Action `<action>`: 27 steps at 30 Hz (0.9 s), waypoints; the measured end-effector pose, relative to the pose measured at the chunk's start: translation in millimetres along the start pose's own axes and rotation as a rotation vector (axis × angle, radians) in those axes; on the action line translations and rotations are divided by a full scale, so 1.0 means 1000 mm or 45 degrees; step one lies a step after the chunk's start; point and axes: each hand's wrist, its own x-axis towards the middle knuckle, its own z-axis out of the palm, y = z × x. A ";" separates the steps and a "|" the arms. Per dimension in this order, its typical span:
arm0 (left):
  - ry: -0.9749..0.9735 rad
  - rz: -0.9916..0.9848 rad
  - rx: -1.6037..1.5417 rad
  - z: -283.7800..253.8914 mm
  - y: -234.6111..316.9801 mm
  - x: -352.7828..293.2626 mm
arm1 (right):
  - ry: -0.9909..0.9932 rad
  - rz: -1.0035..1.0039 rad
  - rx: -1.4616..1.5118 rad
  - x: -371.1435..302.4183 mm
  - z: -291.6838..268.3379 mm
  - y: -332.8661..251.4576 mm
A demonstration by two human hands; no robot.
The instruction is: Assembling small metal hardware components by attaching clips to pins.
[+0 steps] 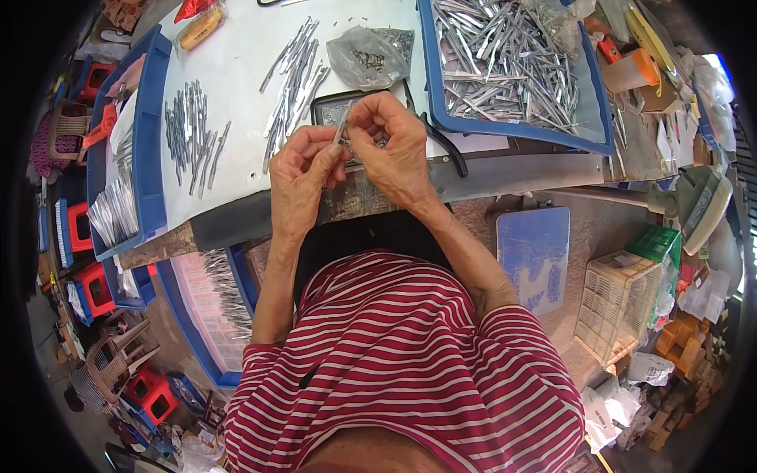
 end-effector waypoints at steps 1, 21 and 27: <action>0.025 0.022 0.000 0.001 0.000 -0.001 | 0.000 -0.001 -0.001 0.000 0.000 0.001; -0.007 -0.028 -0.117 -0.008 0.000 -0.004 | -0.023 0.196 0.304 -0.001 0.001 0.001; 0.080 0.074 0.069 -0.001 0.001 -0.006 | -0.015 0.182 0.264 -0.002 0.003 0.003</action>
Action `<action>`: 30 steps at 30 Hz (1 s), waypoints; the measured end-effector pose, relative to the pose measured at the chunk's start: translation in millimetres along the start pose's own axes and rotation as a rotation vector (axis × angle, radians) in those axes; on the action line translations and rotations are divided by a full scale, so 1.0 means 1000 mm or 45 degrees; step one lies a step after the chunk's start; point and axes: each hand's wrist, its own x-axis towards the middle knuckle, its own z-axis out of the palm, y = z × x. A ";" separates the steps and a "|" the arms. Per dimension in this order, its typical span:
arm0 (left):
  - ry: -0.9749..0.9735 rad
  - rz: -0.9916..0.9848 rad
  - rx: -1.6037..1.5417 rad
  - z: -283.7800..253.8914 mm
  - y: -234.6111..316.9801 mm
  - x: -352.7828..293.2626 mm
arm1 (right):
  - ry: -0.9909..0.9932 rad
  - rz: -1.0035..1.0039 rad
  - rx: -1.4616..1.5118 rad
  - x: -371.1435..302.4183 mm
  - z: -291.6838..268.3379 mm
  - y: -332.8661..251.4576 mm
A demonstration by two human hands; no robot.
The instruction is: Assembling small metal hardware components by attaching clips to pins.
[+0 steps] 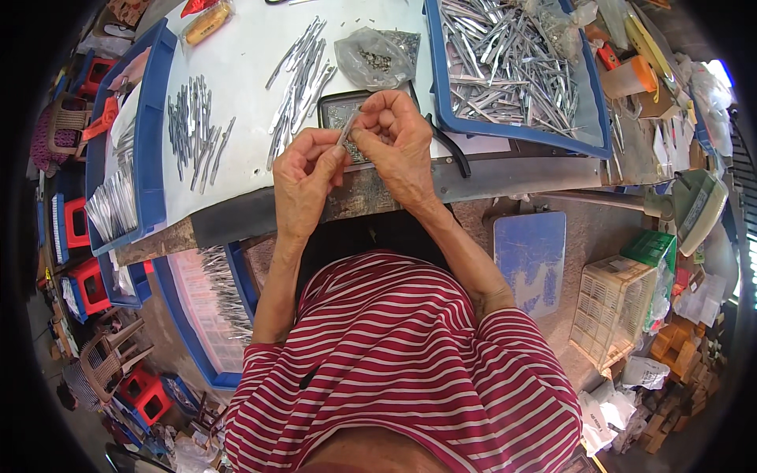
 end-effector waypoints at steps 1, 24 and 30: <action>0.037 0.049 0.090 0.001 0.000 0.000 | -0.001 0.000 -0.001 0.000 0.000 0.001; -0.064 -0.124 -0.170 -0.013 0.003 0.004 | -0.047 0.013 0.006 0.002 0.002 0.001; 0.011 -0.085 0.017 -0.008 0.005 -0.003 | -0.035 0.016 0.044 -0.001 0.006 0.003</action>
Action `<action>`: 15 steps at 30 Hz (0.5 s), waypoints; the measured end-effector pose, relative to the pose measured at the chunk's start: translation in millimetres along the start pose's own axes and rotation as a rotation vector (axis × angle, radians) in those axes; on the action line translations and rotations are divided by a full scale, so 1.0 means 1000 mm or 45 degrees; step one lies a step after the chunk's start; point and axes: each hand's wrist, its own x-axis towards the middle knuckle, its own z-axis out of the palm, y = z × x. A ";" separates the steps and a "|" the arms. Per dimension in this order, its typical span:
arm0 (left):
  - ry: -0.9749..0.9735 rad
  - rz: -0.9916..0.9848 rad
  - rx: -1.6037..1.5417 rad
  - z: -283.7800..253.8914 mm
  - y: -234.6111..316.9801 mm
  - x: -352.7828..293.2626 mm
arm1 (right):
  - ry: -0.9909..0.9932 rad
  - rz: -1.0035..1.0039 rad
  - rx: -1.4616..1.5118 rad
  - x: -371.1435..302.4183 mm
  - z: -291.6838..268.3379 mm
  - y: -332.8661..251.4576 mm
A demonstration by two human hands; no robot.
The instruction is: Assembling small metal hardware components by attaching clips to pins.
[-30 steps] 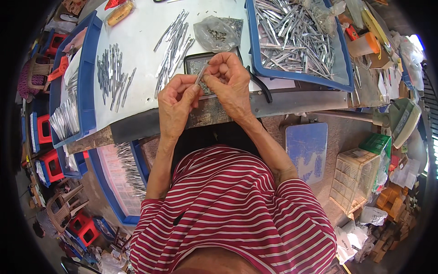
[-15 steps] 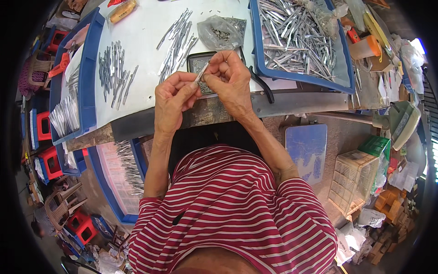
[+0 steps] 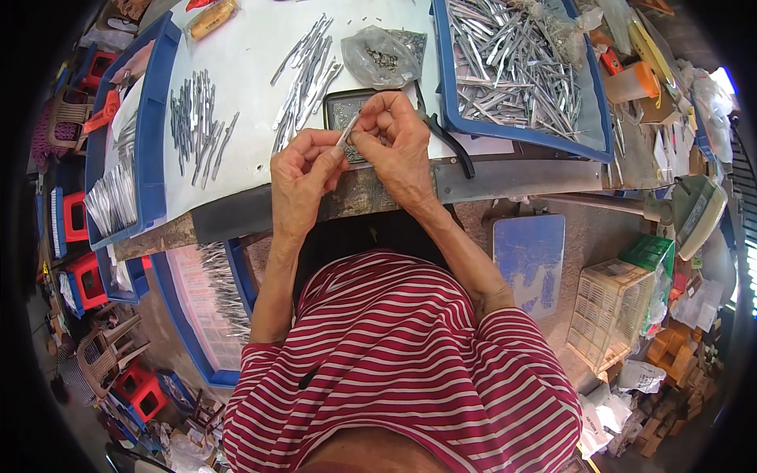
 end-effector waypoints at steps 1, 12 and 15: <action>0.030 -0.002 0.028 0.002 0.001 -0.001 | -0.002 -0.001 0.001 0.000 0.000 0.001; 0.202 0.587 0.745 0.007 -0.011 -0.003 | -0.007 0.107 0.191 -0.001 -0.003 -0.002; 0.224 0.774 0.858 0.006 -0.017 0.001 | -0.018 0.124 0.174 -0.001 -0.004 -0.005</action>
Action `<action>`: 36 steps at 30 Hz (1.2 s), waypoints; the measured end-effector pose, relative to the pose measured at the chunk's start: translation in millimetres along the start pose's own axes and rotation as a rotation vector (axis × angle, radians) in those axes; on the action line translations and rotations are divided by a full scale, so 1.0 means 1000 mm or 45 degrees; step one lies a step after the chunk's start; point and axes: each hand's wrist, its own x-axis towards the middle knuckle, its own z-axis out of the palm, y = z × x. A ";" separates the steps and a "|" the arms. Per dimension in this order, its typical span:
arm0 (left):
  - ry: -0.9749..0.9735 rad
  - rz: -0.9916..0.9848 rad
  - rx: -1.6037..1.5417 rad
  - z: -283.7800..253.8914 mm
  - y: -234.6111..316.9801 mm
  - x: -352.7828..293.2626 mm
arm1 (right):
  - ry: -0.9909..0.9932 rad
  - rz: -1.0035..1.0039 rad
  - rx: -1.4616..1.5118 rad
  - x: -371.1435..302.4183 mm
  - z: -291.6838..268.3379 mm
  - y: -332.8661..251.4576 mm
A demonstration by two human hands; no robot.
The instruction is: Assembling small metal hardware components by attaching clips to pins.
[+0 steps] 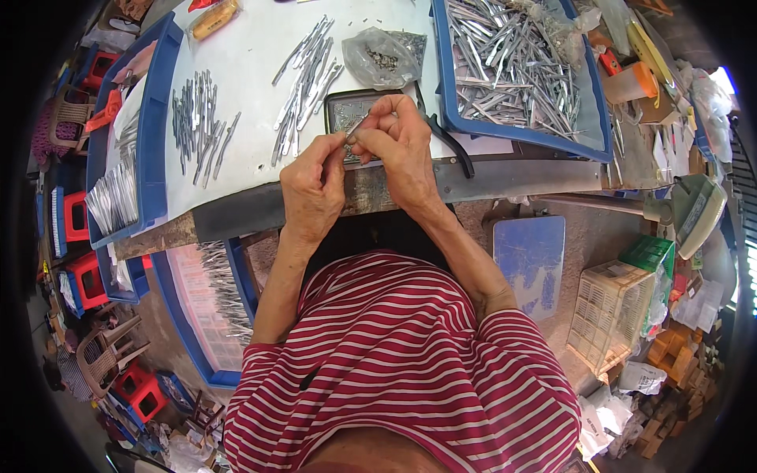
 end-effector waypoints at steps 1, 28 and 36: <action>0.020 0.060 0.036 0.000 -0.001 0.000 | 0.001 -0.001 -0.001 0.000 0.000 -0.001; -0.176 -0.785 -0.864 -0.012 -0.001 0.012 | 0.138 -0.894 -1.533 0.042 -0.017 0.001; -0.195 -0.787 -0.782 -0.012 -0.006 0.010 | -0.046 -0.742 -1.494 -0.018 -0.039 -0.003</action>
